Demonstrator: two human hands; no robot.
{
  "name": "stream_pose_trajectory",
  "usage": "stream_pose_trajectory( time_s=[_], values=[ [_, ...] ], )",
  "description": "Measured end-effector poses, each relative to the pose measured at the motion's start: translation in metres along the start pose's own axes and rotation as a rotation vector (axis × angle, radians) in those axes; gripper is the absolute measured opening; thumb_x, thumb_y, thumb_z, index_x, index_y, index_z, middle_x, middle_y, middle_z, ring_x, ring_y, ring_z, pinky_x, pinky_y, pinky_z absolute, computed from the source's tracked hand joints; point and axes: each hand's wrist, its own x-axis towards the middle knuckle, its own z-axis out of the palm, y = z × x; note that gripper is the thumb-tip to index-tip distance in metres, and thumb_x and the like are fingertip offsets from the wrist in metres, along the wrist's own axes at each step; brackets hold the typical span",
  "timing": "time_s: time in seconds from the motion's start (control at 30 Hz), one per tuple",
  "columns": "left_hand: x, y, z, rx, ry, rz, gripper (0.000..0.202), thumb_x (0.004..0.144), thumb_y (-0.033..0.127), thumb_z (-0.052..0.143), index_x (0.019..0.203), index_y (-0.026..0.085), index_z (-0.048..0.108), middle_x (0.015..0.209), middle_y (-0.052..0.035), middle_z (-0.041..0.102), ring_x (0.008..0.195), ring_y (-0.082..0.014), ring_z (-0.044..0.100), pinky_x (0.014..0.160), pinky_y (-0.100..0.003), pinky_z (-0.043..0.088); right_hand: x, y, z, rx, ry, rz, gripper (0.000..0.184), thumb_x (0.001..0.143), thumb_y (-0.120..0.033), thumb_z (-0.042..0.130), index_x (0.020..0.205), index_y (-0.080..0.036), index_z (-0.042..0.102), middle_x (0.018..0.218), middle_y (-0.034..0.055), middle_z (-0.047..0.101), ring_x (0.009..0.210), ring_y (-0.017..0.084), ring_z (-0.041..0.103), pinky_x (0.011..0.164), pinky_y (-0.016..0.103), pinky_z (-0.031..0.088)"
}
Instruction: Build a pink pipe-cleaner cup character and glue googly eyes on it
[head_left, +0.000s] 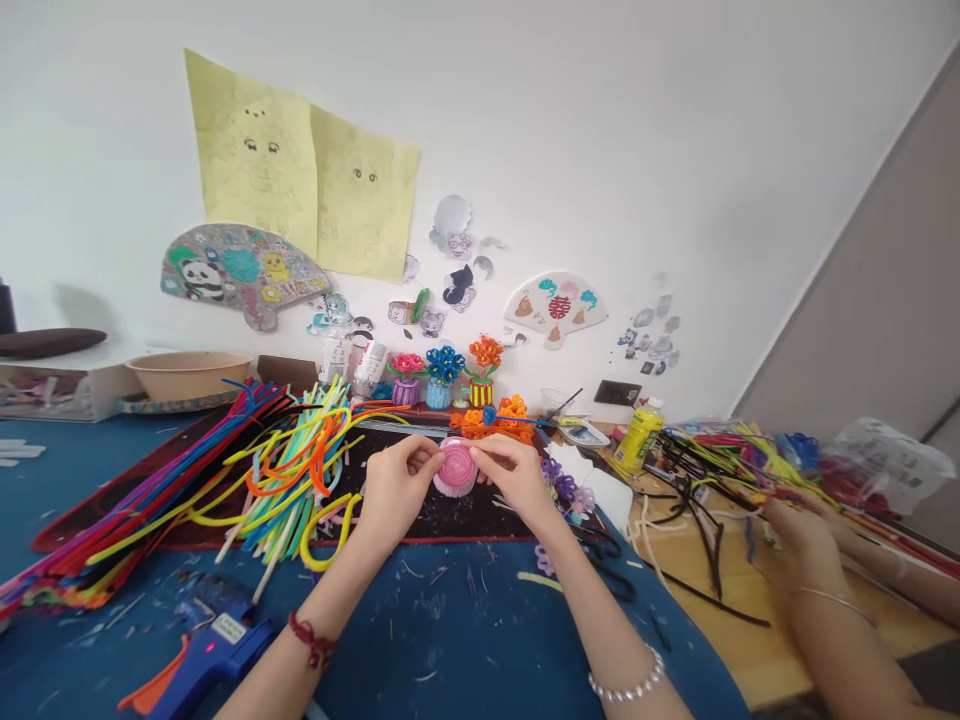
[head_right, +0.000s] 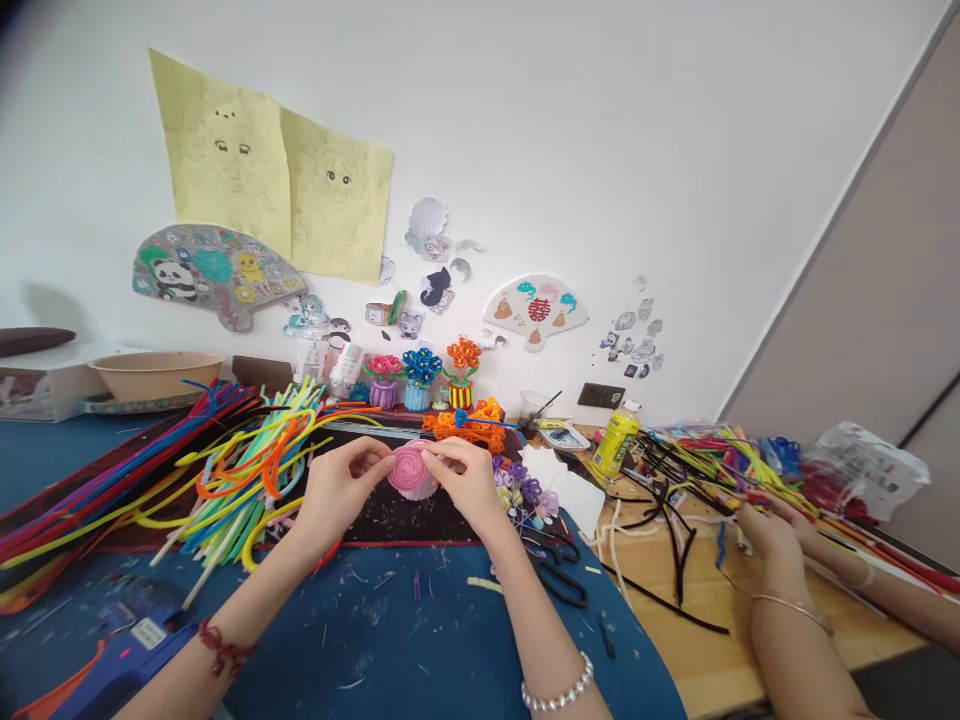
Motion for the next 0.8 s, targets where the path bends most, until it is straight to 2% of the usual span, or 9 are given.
stream_pose_trajectory(
  time_s=[0.23, 0.3, 0.47, 0.8],
  values=[
    [0.0021, -0.0016, -0.0008, -0.014, 0.035, -0.028, 0.018, 0.075, 0.035, 0.06, 0.071, 0.018, 0.066, 0.064, -0.002, 0.069, 0.058, -0.0158, 0.062, 0.058, -0.026, 0.047, 0.0009, -0.0011, -0.0016, -0.014, 0.114, -0.021, 0.028, 0.08, -0.04, 0.07, 0.066, -0.017, 0.073, 0.068, 0.0044, 0.065, 0.054, 0.014, 0.054, 0.052, 0.026, 0.045],
    [0.0023, -0.0016, -0.0009, -0.014, 0.034, -0.028, 0.018, 0.074, 0.035, 0.061, 0.07, 0.018, 0.066, 0.063, -0.0018, 0.068, 0.057, -0.0158, 0.061, 0.058, -0.026, 0.046, 0.0012, -0.0009, -0.0014, -0.005, 0.143, 0.002, 0.028, 0.08, -0.041, 0.07, 0.067, -0.017, 0.072, 0.065, 0.0037, 0.065, 0.052, 0.014, 0.055, 0.05, 0.026, 0.045],
    [0.0015, -0.0027, -0.0004, -0.002, 0.016, -0.019, 0.018, 0.075, 0.036, 0.061, 0.07, 0.019, 0.066, 0.063, -0.0014, 0.068, 0.057, -0.0155, 0.061, 0.058, -0.026, 0.046, 0.0023, 0.002, -0.0006, 0.037, 0.172, 0.082, 0.029, 0.079, -0.045, 0.069, 0.085, -0.016, 0.074, 0.071, 0.0045, 0.071, 0.048, 0.013, 0.057, 0.049, 0.026, 0.048],
    [0.0002, 0.0008, -0.0014, 0.015, 0.024, 0.011, 0.018, 0.075, 0.036, 0.063, 0.069, 0.019, 0.066, 0.064, -0.0006, 0.068, 0.056, -0.0145, 0.06, 0.057, -0.025, 0.047, 0.0031, 0.0073, -0.004, 0.03, 0.145, 0.177, 0.032, 0.072, -0.047, 0.074, 0.067, -0.015, 0.068, 0.056, 0.0026, 0.065, 0.045, 0.014, 0.056, 0.046, 0.025, 0.043]
  ],
)
